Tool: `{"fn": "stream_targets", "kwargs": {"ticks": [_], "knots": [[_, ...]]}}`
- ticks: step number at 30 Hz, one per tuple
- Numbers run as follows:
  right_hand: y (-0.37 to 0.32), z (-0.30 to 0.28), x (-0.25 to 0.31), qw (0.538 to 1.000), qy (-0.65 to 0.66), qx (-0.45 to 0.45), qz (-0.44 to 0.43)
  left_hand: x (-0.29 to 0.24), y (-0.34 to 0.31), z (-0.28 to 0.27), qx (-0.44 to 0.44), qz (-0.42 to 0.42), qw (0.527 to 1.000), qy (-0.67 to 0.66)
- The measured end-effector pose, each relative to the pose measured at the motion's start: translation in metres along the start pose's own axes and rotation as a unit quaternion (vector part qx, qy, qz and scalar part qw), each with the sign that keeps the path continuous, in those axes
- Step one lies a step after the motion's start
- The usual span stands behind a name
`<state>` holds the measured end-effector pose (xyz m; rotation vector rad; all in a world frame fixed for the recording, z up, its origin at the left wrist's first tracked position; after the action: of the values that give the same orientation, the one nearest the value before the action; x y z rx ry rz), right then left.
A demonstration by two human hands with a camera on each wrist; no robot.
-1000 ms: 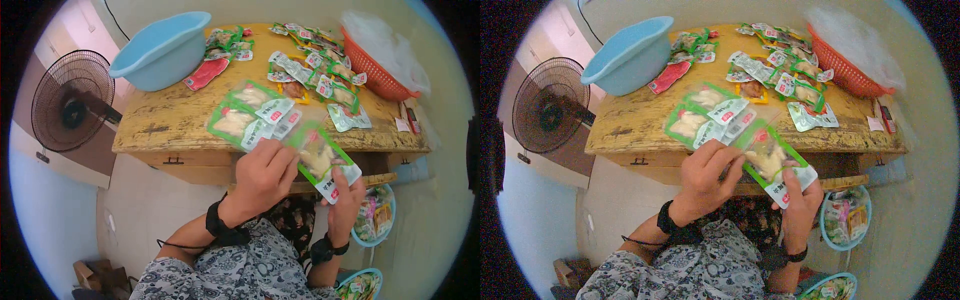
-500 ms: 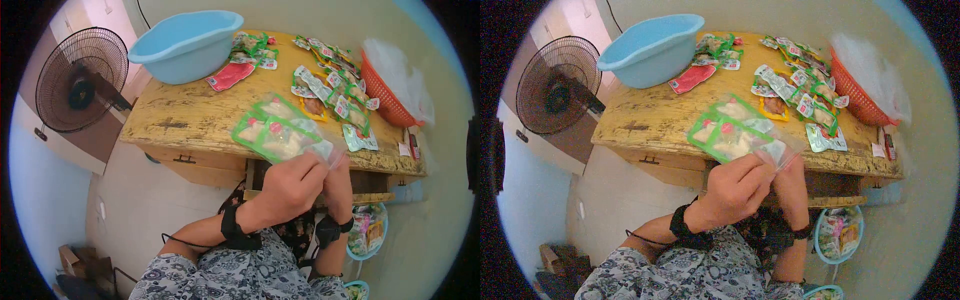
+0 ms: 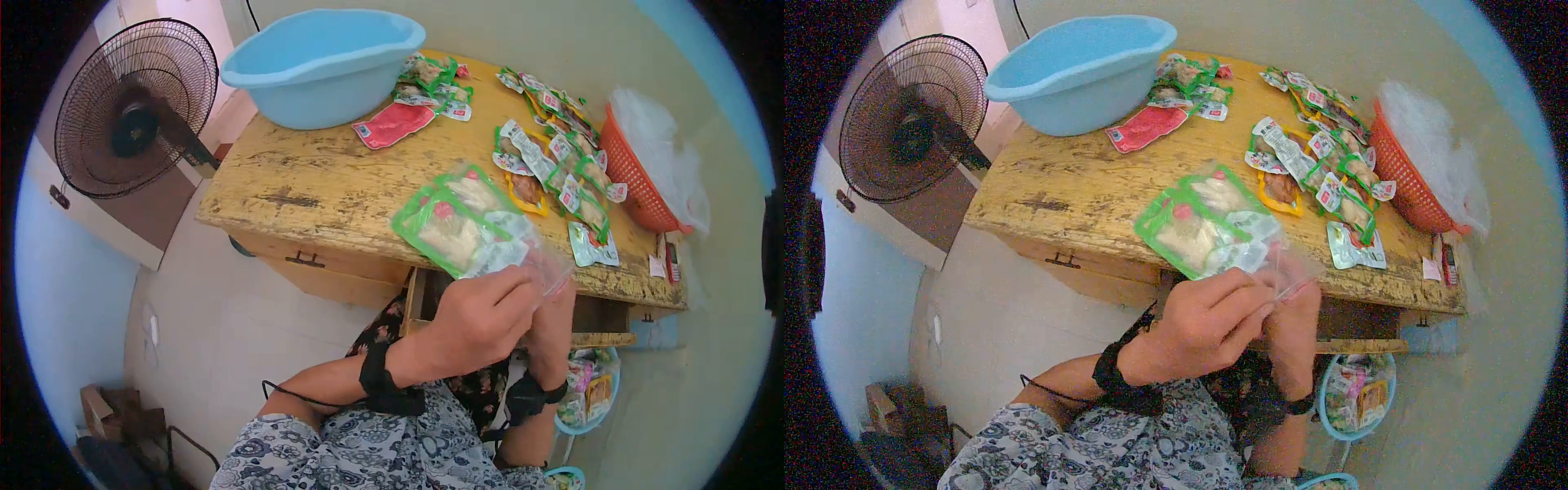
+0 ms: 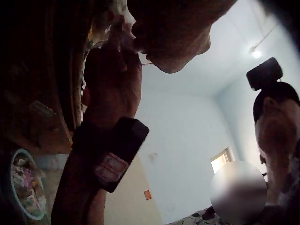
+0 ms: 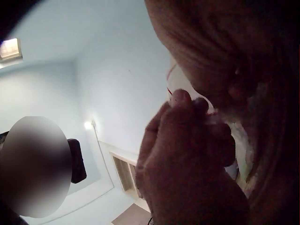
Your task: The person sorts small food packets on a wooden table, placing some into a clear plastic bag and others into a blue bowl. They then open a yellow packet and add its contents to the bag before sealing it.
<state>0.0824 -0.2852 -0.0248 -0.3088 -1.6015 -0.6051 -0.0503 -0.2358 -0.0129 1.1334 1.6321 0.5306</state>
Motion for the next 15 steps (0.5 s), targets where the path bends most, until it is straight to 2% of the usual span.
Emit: {"fn": "stream_targets", "kwargs": {"ticks": [2, 5, 8, 10, 12, 14, 15], "knots": [[0.007, 0.008, -0.006, 0.997, -0.007, 0.015, -0.078, 0.0, 0.001, 0.0, -0.013, 0.025, 1.0, -0.002], [0.011, 0.013, -0.009, 0.968, -0.172, 0.056, -0.173, 0.0, -0.003, -0.003, 0.007, 0.003, 1.0, 0.003], [0.012, 0.015, -0.007, 0.982, -0.152, 0.052, -0.104, 0.005, -0.005, -0.001, 0.011, 0.019, 1.0, 0.003], [0.003, 0.015, -0.009, 0.998, 0.013, -0.005, -0.067, 0.004, 0.003, -0.009, 0.035, 0.033, 0.999, -0.004], [-0.01, 0.003, -0.011, 0.995, 0.075, -0.062, -0.021, 0.009, 0.013, -0.019, 0.06, 0.037, 0.998, 0.003], [-0.027, -0.021, -0.012, 0.992, 0.036, -0.116, 0.037, 0.024, 0.03, -0.03, 0.086, 0.029, 0.996, 0.023], [-0.035, -0.03, -0.013, 0.99, 0.045, -0.128, 0.039, 0.031, 0.04, -0.033, 0.112, 0.03, 0.992, 0.04]]}}
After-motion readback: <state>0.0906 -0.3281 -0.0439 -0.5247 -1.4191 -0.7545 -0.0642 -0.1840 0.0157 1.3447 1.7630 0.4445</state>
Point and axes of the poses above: each hand's wrist, its own y-axis towards the middle knuckle, its own z-axis out of the palm, x = y × z, the point moved 2 cm from there along y, towards the middle knuckle, and after that the axes turned 9 degrees about y, right-handed, at the moved point
